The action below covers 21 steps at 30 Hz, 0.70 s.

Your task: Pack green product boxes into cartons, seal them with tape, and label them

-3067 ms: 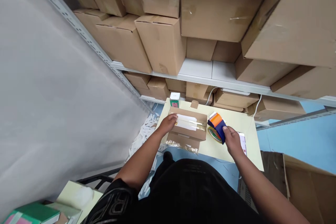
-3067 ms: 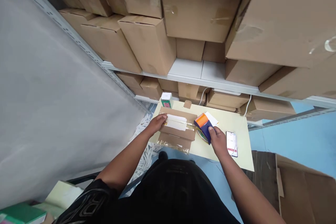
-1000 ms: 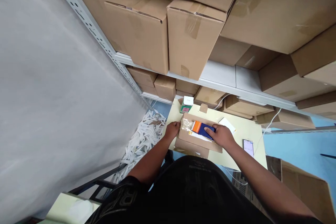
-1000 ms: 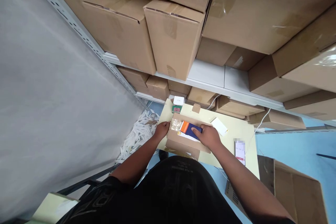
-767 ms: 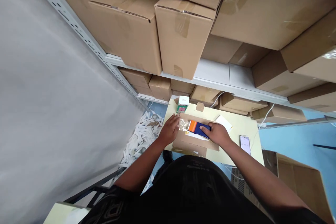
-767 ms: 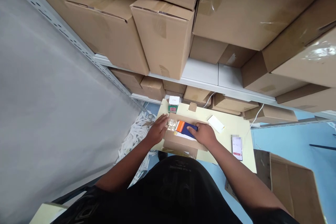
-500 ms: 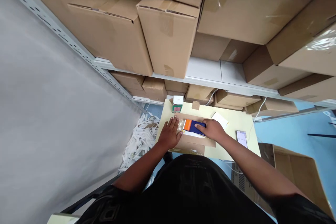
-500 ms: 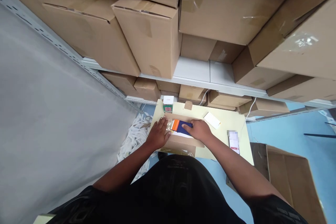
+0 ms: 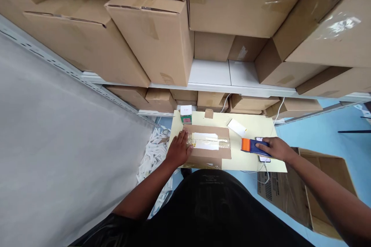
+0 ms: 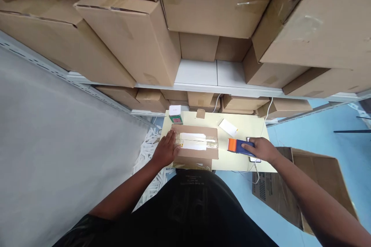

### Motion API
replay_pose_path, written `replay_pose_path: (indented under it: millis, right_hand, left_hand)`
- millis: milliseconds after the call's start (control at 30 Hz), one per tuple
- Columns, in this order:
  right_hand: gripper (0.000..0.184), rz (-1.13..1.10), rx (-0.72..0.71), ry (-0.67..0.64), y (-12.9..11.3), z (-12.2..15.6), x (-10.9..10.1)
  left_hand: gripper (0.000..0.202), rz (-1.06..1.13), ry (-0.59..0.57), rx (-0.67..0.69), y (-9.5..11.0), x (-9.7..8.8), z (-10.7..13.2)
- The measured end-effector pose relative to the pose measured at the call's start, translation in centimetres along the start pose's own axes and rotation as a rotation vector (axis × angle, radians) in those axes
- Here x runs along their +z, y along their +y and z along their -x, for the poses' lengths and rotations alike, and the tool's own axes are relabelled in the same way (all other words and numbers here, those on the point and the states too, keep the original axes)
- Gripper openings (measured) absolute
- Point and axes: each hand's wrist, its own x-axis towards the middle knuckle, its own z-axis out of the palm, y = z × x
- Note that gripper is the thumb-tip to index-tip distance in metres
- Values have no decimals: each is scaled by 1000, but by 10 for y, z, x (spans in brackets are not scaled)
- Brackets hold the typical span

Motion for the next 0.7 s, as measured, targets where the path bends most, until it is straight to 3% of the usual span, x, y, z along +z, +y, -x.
replay_pose_path:
  millis: [200, 333, 433, 533, 700]
  right_hand:
    - [64, -11, -6, -124, -21, -30, 36]
    - [64, 101, 38, -339, -13, -57, 53]
    - [61, 163, 141, -422, -8, -57, 69]
    - [60, 83, 177, -357, -4, -35, 90]
    - [44, 128, 226, -2, -8, 6, 132]
  left_hand:
    - [76, 39, 5, 22, -4, 4, 0]
    - [77, 78, 12, 36, -7, 3, -1]
    - [78, 122, 13, 53, -8, 2, -1]
    - [77, 215, -4, 38, -9, 3, 1]
    - [94, 481, 24, -139, -10, 10, 9]
